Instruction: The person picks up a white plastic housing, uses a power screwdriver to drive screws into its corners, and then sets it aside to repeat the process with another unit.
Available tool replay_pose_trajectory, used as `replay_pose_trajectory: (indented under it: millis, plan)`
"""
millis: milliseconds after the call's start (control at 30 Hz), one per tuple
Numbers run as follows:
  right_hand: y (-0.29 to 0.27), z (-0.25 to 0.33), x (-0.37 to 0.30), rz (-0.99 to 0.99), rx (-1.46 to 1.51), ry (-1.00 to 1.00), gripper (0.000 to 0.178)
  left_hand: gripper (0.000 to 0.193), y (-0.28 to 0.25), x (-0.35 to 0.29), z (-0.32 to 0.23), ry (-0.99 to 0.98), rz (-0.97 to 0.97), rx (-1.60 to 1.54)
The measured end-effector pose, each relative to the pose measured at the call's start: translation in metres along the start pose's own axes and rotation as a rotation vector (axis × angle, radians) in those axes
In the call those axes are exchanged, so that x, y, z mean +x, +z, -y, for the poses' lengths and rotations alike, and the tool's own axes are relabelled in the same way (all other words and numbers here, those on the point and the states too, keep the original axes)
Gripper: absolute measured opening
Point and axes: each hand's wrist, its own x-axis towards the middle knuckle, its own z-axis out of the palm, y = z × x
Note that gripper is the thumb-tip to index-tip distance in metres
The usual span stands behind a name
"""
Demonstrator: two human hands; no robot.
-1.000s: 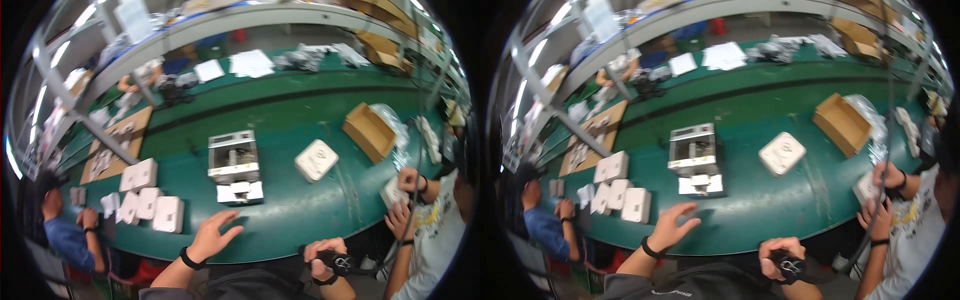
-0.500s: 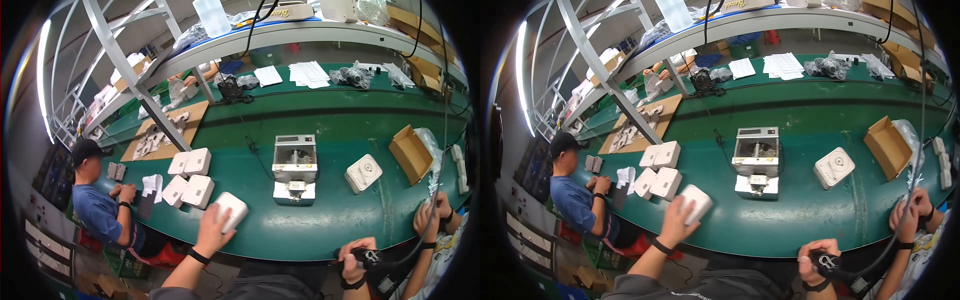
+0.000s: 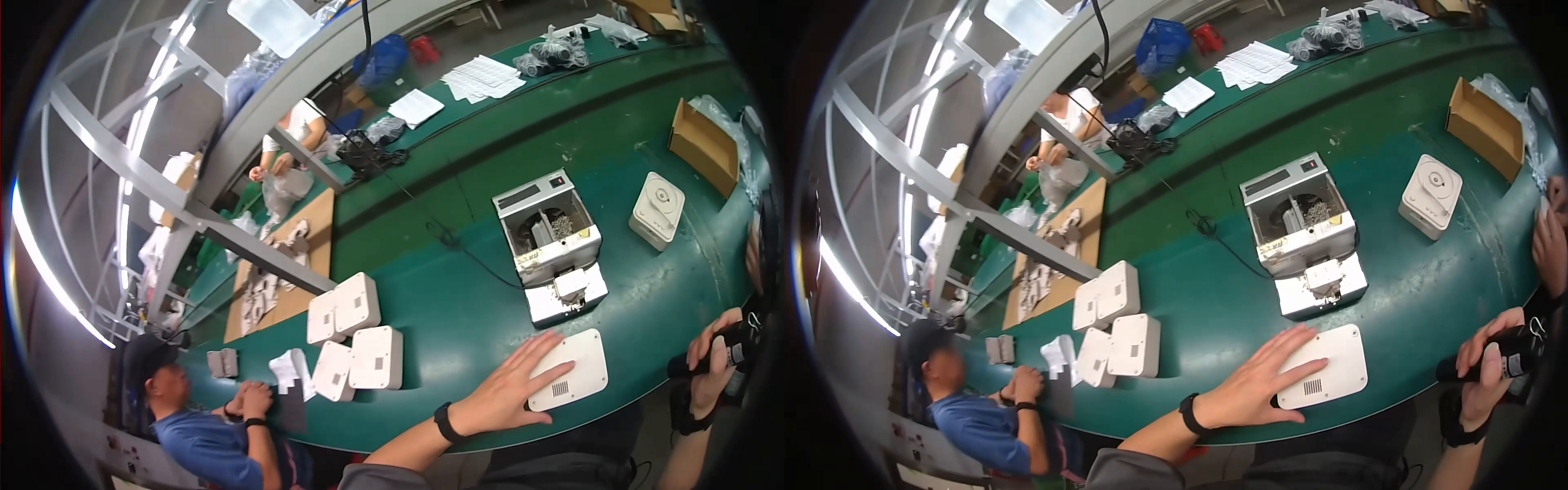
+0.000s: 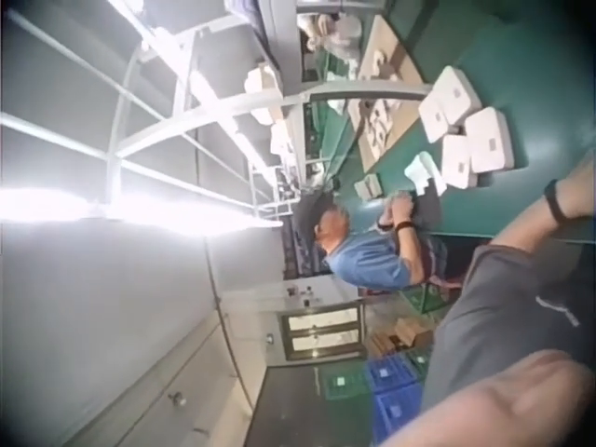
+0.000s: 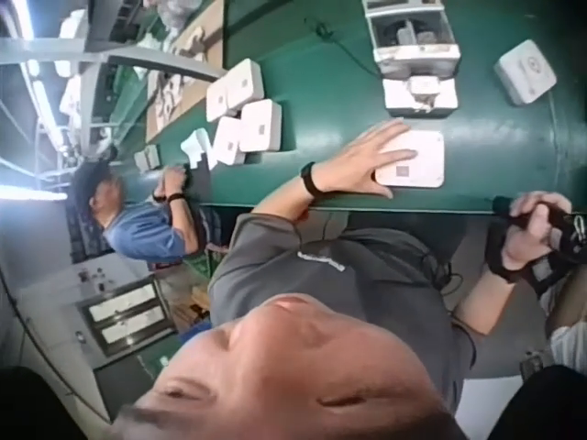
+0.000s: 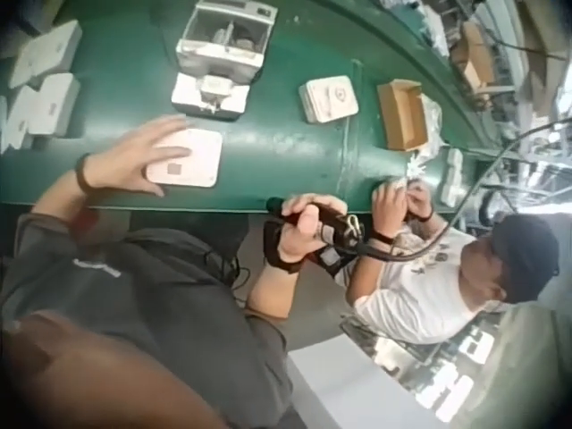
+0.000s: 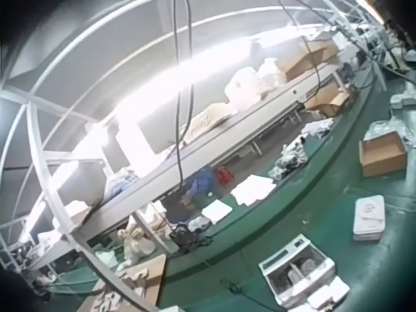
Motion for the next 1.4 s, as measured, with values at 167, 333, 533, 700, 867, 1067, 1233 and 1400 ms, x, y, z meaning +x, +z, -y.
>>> replay_pose_trajectory:
  millis: [167,333,533,700,867,1067,1233,1400]
  plan:
    - [-0.018,0.006,-0.003,-0.156,-0.057,0.058,0.023,0.095,-0.010,0.000,0.020,-0.048,-0.057,-0.179]
    - [0.037,0.011,0.015,-0.127,-0.010,0.091,0.019,0.087,-0.004,-0.019,0.019,-0.171,-0.130,-0.156]
    - [0.040,0.025,0.025,0.079,-0.280,0.046,0.020,0.082,-0.012,-0.019,0.019,-0.128,-0.124,-0.179]
    - [0.094,0.042,0.047,0.210,0.101,0.066,0.021,0.079,-0.018,-0.018,0.025,-0.129,-0.157,-0.184]
    - [0.172,0.046,0.076,0.408,0.203,0.041,0.021,0.078,-0.016,-0.026,0.024,-0.119,-0.173,-0.162]
    - [0.197,0.024,0.090,0.525,0.078,-0.051,0.020,0.076,-0.015,-0.022,0.016,-0.195,-0.195,-0.160]
    - [0.194,0.025,0.085,0.521,0.034,0.086,0.020,0.076,-0.014,-0.022,0.021,-0.203,-0.222,-0.154]
    - [0.172,0.030,0.065,0.492,0.077,0.100,0.022,0.076,-0.015,-0.023,0.020,-0.197,-0.235,-0.144]
